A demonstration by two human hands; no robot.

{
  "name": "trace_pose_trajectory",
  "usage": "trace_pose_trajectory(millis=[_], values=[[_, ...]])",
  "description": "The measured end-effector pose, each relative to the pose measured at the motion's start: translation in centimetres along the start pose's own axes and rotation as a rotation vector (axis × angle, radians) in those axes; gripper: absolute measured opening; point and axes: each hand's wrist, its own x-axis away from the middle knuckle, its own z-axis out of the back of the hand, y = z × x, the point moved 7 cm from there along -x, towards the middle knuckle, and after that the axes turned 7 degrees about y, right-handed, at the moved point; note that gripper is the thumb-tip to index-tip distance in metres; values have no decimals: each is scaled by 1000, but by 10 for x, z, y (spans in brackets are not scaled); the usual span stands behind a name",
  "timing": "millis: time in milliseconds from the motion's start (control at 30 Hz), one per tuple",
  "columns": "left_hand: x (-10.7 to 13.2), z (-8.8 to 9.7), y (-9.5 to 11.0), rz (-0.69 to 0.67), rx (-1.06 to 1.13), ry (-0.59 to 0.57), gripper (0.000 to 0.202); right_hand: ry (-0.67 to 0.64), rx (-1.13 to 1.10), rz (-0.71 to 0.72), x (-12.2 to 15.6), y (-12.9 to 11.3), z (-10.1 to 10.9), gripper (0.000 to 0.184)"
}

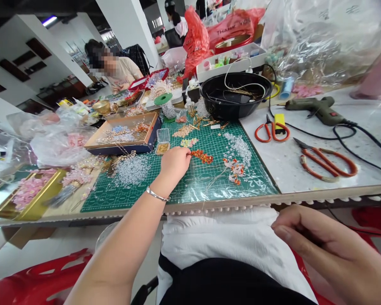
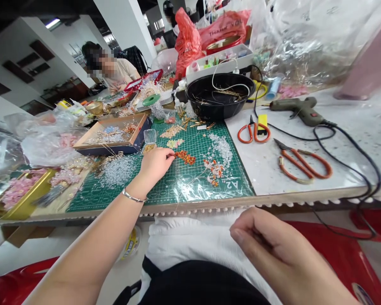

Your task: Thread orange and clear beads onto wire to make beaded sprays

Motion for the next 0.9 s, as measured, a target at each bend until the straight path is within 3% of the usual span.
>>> trace_pose_trajectory(millis=[167, 467, 600, 667, 733, 767, 833, 900], values=[[-3, 1, 0, -44, 14, -38, 24, -177, 100, -26, -1, -2, -17, 40], [-1, 9, -10, -3, 143, -81, 17, -203, 39, -19, -5, -4, -27, 32], [0, 32, -13, 77, 259, -3, 13, -165, 75, -6, -7, -8, -23, 34], [13, 50, 0, 115, 339, 42, 17, -85, 90, 61, -8, -23, -18, 34], [37, 63, 28, 120, 480, 24, 20, 25, 103, 220, -7, -46, -11, 28], [52, 64, 48, 132, 705, -55, 16, 73, 125, 333, -6, -60, -10, 22], [89, 52, 91, 184, 1020, -385, 9, 144, 206, 566, 0, -81, -10, 13], [121, 39, 120, 352, 1227, -589, 14, 168, 284, 742, 6, -91, -15, 15]])
